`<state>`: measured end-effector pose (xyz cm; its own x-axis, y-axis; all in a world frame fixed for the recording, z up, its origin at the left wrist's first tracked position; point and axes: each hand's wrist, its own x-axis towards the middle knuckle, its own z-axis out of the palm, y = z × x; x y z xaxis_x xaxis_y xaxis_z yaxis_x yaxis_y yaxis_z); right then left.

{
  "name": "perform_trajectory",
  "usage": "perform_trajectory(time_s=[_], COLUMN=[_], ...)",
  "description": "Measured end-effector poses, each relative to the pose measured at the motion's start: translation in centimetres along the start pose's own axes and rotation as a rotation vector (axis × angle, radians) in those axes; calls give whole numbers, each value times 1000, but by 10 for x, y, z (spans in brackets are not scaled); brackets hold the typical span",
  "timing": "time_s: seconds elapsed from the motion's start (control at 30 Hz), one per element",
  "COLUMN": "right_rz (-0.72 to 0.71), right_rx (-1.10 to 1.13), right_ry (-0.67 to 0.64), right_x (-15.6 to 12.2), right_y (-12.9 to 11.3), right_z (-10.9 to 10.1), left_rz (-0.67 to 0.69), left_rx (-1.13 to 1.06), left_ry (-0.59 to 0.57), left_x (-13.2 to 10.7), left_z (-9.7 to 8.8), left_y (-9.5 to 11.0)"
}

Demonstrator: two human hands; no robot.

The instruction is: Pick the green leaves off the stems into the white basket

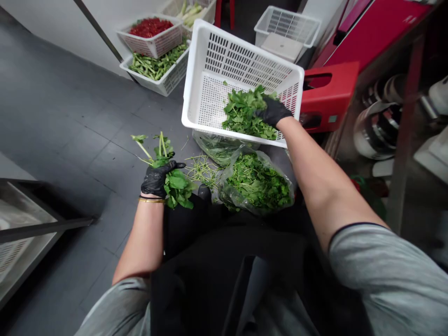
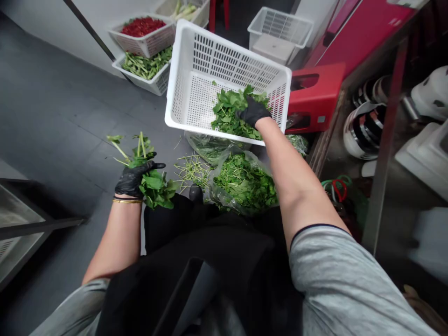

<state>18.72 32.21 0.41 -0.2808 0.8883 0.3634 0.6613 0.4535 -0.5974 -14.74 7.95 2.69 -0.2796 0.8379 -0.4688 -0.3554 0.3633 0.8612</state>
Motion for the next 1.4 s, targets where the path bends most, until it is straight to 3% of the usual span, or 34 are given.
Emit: perform_trajectory(time_s=[0.1,0.17,0.27,0.37,0.43,0.53,0.63,0.7,0.83,1.0,1.2,1.33,1.4], right_rz=[146,101,-18,-61,-12,198,382,440,530,597,691,659,577], right_rx=[-176,-155,-52,91,190,425,757,917,1088,1206,1281,1337,1353], right_ry=[-96,-2,129,50,-43,-214,-444,-498,-326,-106,62,108,39], right_x=[-2,-16,-46,-85,-112,-140,-150,-152,-157,-163,-176,-188,-193], right_y=[1,-18,-64,-114,-141,-173,-197,-209,-211,-193,-196,-197,-197], right_z=[3,2,-4,-10,-12,-8,2,11,15,-9,-10,-2,-1], left_rz=[-39,-15,98,271,325,264,180,136,21,-112,-14,-39,-107], left_rx=[4,13,63,196,243,147,53,8,-78,-122,-68,19,4], left_ry=[-119,-135,-28,162,210,63,-122,-182,-229,-284,-349,-292,-307], left_x=[-7,-10,-8,-5,-9,-30,-59,-78,-104,-114,-117,-117,-117], left_z=[5,7,8,8,9,16,30,41,52,48,60,67,68], left_y=[1,-1,-9,-15,-15,-11,-10,-15,-28,-40,-55,-60,-59])
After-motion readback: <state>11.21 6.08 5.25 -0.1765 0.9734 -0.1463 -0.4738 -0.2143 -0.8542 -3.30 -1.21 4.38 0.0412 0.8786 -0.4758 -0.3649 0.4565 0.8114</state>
